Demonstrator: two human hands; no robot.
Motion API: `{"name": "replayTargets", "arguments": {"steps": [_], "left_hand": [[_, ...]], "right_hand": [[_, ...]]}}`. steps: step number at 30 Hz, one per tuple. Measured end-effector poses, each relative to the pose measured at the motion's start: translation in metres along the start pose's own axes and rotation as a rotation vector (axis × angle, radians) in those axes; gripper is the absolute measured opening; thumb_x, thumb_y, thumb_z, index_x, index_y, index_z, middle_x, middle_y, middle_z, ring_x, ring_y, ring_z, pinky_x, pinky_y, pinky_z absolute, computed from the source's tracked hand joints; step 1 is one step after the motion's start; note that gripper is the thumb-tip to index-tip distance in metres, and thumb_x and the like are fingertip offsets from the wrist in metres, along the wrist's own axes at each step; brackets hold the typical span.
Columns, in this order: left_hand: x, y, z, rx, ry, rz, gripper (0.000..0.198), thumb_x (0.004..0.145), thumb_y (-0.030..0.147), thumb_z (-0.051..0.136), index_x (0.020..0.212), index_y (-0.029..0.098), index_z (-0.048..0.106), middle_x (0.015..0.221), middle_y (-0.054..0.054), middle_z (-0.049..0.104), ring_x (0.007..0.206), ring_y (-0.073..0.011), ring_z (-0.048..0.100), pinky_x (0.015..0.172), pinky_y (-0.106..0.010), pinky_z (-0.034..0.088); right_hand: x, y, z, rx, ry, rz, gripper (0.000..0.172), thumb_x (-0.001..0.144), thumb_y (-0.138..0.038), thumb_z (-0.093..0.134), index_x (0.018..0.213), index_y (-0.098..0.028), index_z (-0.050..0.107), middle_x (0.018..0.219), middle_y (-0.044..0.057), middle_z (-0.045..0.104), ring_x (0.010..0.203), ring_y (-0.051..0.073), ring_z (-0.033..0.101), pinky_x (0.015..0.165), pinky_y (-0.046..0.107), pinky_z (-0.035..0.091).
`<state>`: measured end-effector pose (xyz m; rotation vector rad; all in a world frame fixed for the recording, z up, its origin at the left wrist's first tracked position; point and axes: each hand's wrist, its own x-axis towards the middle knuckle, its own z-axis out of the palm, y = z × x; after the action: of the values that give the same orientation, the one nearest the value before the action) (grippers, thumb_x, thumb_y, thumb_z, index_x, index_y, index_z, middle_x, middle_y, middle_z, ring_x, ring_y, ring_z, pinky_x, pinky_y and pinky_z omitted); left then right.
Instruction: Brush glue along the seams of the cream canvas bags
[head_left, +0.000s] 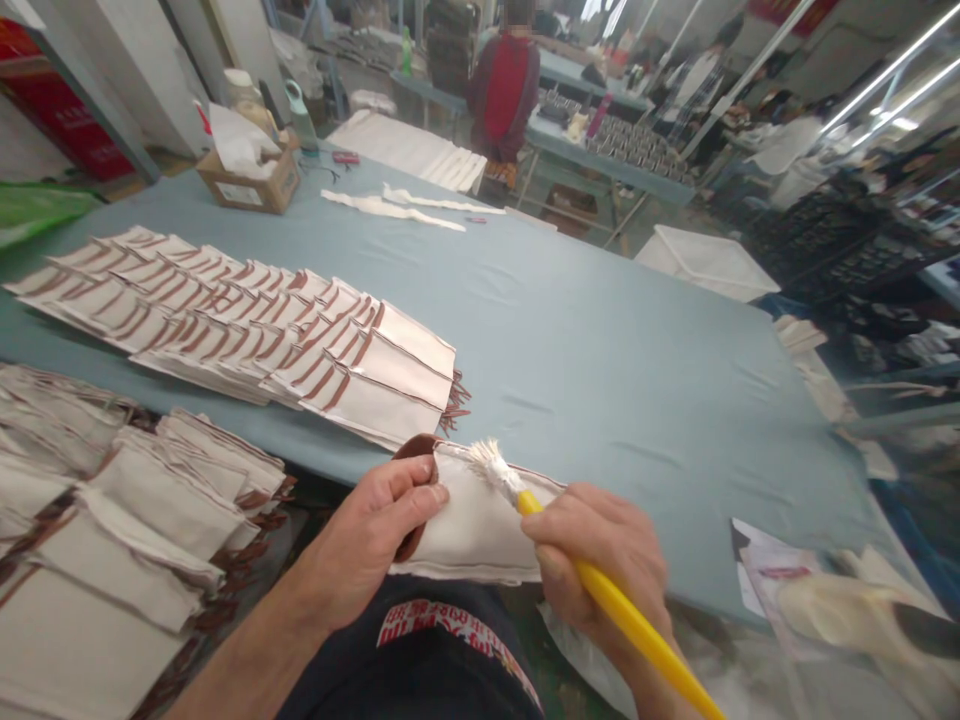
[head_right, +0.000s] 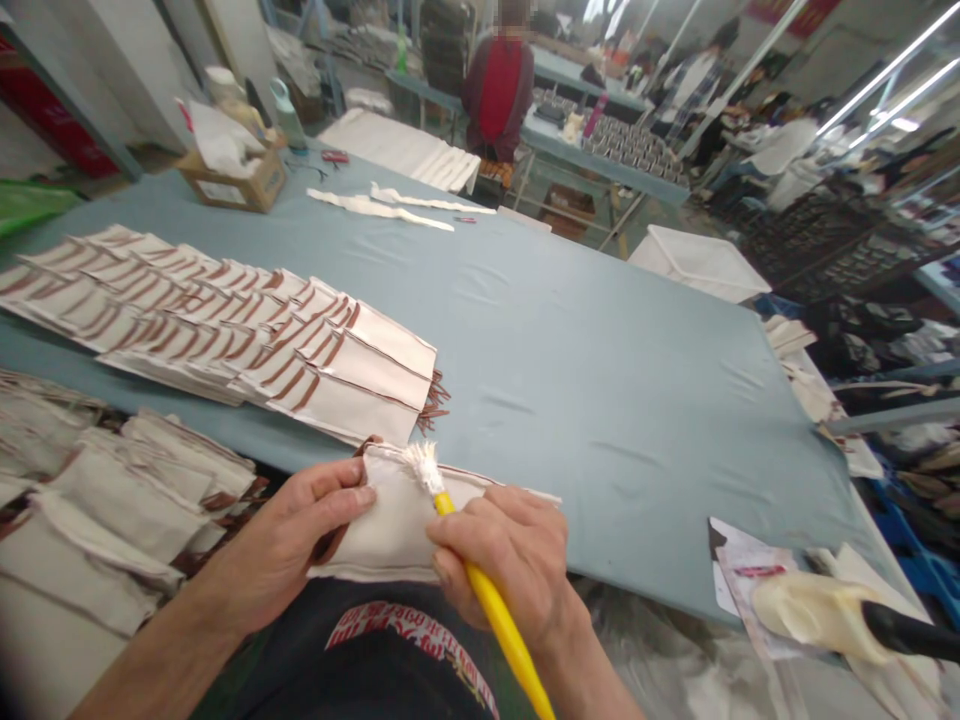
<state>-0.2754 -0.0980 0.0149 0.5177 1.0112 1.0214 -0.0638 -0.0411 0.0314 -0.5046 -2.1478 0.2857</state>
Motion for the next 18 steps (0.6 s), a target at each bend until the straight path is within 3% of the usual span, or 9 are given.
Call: {"name": "replayTargets", "arguments": {"steps": [5,12,18], "left_hand": [[0.000,0.000,0.004,-0.036,-0.021,-0.002,0.030,0.081,0.037,0.085,0.100,0.015,0.077,0.070,0.002,0.067,0.058,-0.0118,0.053,0.070,-0.026,0.053],[0.002,0.001,0.003,0.116,0.014,0.052,0.030,0.085,0.044,0.082,0.089,0.015,0.072,0.062,0.006,0.054,0.054,-0.0087,0.040,0.052,-0.019,0.035],[0.002,0.003,0.000,0.317,0.031,0.196,0.018,0.091,0.035,0.075,0.086,0.018,0.072,0.072,0.002,0.065,0.073,-0.0159,0.058,0.074,-0.024,0.052]], "right_hand": [[-0.009,-0.002,-0.009,0.019,0.005,0.018,0.009,0.106,-0.022,0.054,0.107,-0.021,0.063,0.065,-0.002,0.064,0.049,0.012,0.051,0.050,0.027,0.040],[0.008,-0.013,0.011,0.025,0.056,0.008,0.015,0.111,-0.025,0.049,0.103,-0.021,0.061,0.061,-0.004,0.060,0.046,0.012,0.047,0.048,0.027,0.036],[0.020,-0.020,0.034,0.108,0.065,0.002,0.022,0.114,-0.030,0.044,0.101,-0.023,0.060,0.059,-0.005,0.059,0.045,0.011,0.046,0.048,0.028,0.035]]}}
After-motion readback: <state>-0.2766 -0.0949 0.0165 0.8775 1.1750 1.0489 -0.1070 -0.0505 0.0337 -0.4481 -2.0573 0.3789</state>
